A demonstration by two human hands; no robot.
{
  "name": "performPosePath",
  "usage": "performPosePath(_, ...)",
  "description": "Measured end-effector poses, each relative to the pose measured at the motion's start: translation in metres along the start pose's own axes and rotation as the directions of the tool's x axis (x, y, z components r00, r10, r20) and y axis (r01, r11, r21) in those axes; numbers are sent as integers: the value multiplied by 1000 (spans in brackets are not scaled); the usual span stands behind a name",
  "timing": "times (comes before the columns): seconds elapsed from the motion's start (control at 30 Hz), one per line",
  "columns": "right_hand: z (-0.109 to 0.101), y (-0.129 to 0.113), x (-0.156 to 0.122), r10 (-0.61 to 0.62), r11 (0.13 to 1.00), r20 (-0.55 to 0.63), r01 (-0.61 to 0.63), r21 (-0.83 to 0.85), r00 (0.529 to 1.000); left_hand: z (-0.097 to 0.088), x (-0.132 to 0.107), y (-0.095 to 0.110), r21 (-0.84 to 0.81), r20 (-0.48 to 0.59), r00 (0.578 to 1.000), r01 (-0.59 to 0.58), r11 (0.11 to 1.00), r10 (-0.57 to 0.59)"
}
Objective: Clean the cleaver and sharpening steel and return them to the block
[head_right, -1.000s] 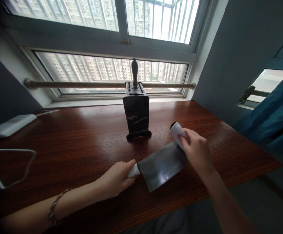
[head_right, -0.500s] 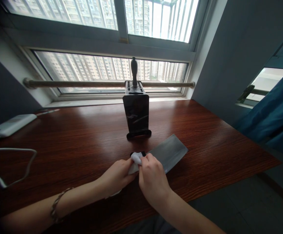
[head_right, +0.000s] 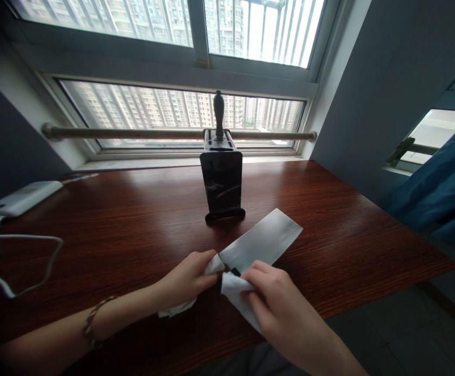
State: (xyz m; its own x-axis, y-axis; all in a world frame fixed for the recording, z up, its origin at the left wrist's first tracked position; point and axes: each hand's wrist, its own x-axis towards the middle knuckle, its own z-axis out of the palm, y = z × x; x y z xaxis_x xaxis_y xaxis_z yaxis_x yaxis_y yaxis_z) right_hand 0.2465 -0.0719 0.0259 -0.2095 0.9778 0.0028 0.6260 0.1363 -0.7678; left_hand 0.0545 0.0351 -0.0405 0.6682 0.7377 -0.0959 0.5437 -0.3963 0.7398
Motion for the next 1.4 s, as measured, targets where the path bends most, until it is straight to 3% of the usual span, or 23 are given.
performPosePath(0.03, -4, 4, -5, 39, 997, -109, -32, 66, 993, -2, 1, 1, -80, 21, 1000, 9, 997, -8)
performPosePath(0.07, -8, 10, -10, 103, 986, -267, -62, 157, 958, -3, 2, 2, -169, 55, 998, 37, 985, -28)
performPosePath(0.1, -10, 18, -12, 197, 958, -447, -75, 275, 873, -5, 3, 3, -262, 103, 993, 83, 962, -57)
performPosePath(0.13, -10, 27, -13, 287, 921, -620, -31, 389, 730, -6, 4, 3, -352, 163, 983, 140, 925, -86)
performPosePath(0.2, -6, 46, -10, 433, 847, -802, 119, 518, 412, -6, 5, 2, -510, 300, 949, 243, 825, -94)
performPosePath(0.23, -2, 53, -6, 469, 820, -825, 192, 540, 317, -6, 6, 2, -577, 361, 930, 280, 767, -69)
performPosePath(0.27, 3, 58, -1, 494, 793, -822, 242, 559, 283, -5, 5, 1, -638, 413, 910, 311, 705, -28)
performPosePath(0.3, 9, 61, 4, 499, 775, -812, 264, 575, 302, -5, 5, 0, -691, 455, 890, 337, 640, 22)
performPosePath(0.33, 16, 61, 8, 487, 775, -800, 250, 581, 351, -4, 4, 0, -729, 491, 868, 366, 579, 69)
performPosePath(0.4, 31, 56, 16, 395, 839, -779, 153, 521, 487, -3, 2, 0, -765, 554, 818, 429, 480, 152)
performPosePath(0.47, 47, 46, 22, 202, 945, -768, 84, 315, 608, -4, 0, 1, -770, 600, 770, 483, 417, 215)
performPosePath(0.53, 62, 35, 25, -37, 990, -747, 129, 65, 664, -5, -1, 2, -757, 639, 726, 534, 376, 253)
performPosePath(0.6, 74, 25, 26, -233, 970, -699, 214, -116, 676, -7, -3, 1, -743, 665, 696, 576, 341, 271)
performPosePath(0.7, 84, 15, 24, -366, 930, -616, 292, -223, 697, -9, -4, 0, -729, 684, 656, 614, 302, 319)
performPosePath(0.87, 82, 18, 20, -377, 926, -595, 295, -235, 709, -13, -4, -1, -716, 690, 595, 643, 271, 412)
performPosePath(0.93, 79, 27, 20, -336, 942, -574, 260, -212, 747, -16, -2, -1, -712, 688, 561, 646, 276, 460)
performPosePath(1.03, 72, 37, 16, -275, 960, -564, 193, -202, 779, -21, -3, 2, -734, 656, 566, 633, 246, 500)
performPosePath(1.1, 64, 37, 9, -282, 956, -621, 164, -242, 731, -24, -6, 6, -745, 640, 577, 627, 227, 507)
performPosePath(1.23, 48, 21, -6, -386, 920, -764, 153, -362, 516, -23, -14, 14, -747, 640, 600, 631, 208, 480)
performPosePath(1.27, 46, 15, -6, -432, 900, -761, 183, -395, 484, -22, -15, 14, -742, 648, 605, 639, 204, 462)
performPosePath(1.33, 47, 6, -2, -524, 851, -688, 281, -443, 502, -18, -15, 14, -712, 678, 585, 674, 196, 445)
performPosePath(1.4, 52, 1, 8, -589, 806, -568, 372, -460, 575, -15, -13, 12, -665, 710, 532, 722, 190, 462)
